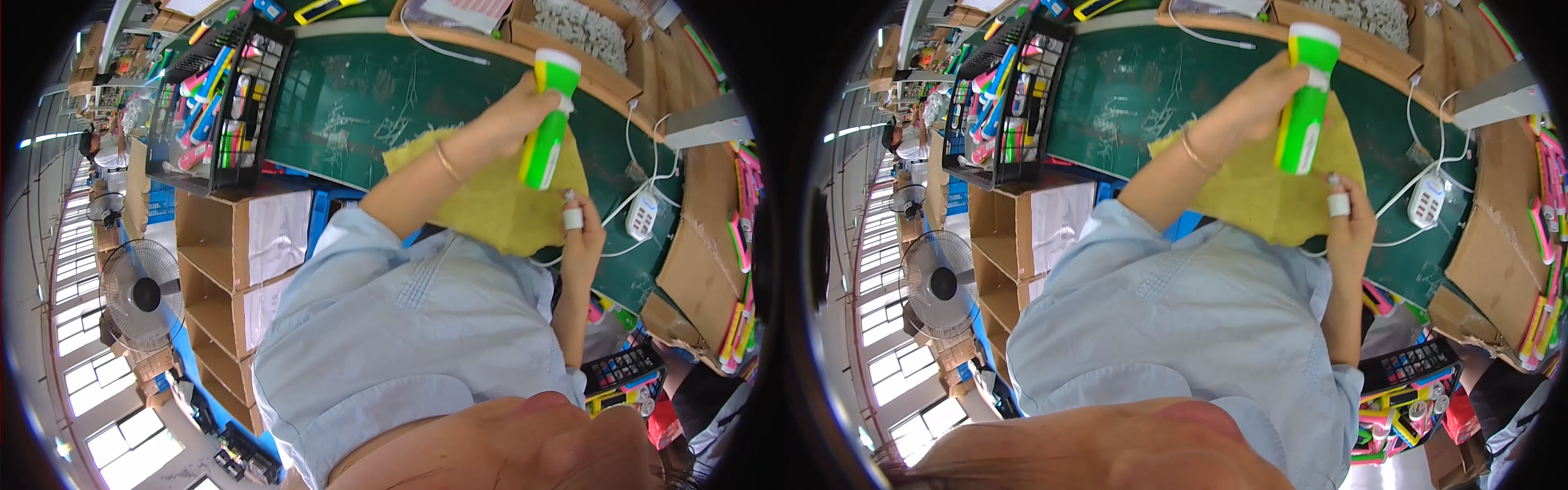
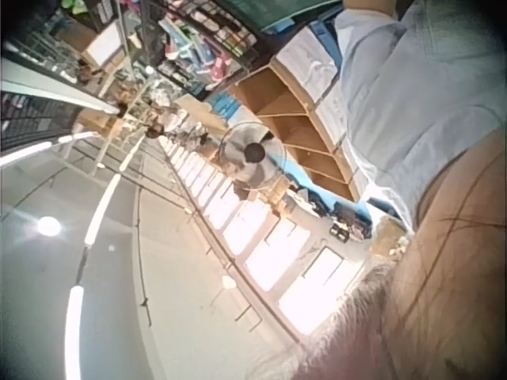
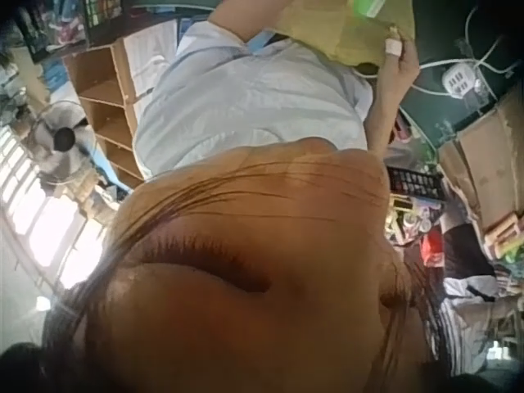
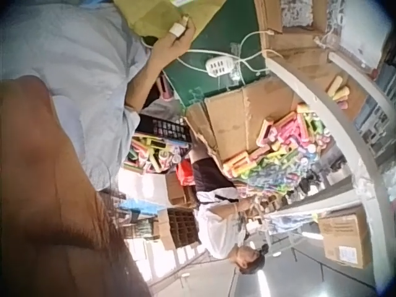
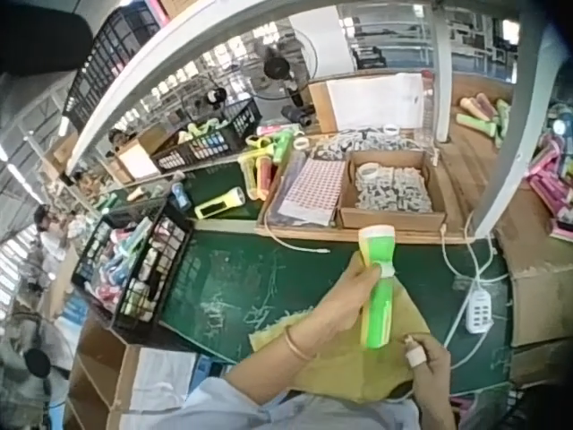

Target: Wiping, testing, and inspecting multi-colored plastic flashlights at an assembly line workbench.

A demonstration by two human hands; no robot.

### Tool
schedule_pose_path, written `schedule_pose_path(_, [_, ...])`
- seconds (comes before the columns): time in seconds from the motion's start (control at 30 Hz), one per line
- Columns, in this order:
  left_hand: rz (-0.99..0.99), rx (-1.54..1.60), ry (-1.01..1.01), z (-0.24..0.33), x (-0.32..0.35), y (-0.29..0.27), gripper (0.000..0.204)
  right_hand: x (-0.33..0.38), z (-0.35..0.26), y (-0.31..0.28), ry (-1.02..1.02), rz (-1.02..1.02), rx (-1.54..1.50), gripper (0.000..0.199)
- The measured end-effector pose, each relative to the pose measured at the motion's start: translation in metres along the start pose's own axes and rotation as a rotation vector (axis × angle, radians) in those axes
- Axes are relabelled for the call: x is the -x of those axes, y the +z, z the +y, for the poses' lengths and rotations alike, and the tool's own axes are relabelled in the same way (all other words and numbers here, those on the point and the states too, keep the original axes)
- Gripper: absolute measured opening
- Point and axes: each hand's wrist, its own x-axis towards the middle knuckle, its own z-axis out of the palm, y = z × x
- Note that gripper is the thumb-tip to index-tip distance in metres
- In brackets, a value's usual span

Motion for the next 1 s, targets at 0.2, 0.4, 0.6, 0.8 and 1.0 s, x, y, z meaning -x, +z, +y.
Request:
schedule_pose_path(0.2, [0.292, -0.706, 0.396, 0.044, 0.001, -0.001, 0.074, -0.02, -0.019, -0.013, -0.064, 0.053, -0.172, 0.023])
schedule_pose_path(0.4, [0.479, -0.828, 0.319, 0.013, -0.024, -0.015, 0.07, -0.028, -0.018, -0.007, -0.137, -0.009, 0.003, 0.019])
schedule_pose_path(0.6, [-0.416, 0.435, -0.234, 0.002, -0.01, -0.035, 0.033, -0.043, -0.035, 0.0, -0.489, -0.005, 0.433, 0.013])
schedule_pose_path(0.8, [-0.072, 0.081, -0.064, 0.006, 0.021, -0.002, 0.029, -0.052, -0.066, 0.012, -0.888, 0.006, 0.909, 0.019])
schedule_pose_path(1.0, [-0.268, 0.191, 0.228, 0.008, 0.036, -0.004, 0.042, -0.043, -0.072, -0.003, -0.692, -0.482, 0.232, 0.015])
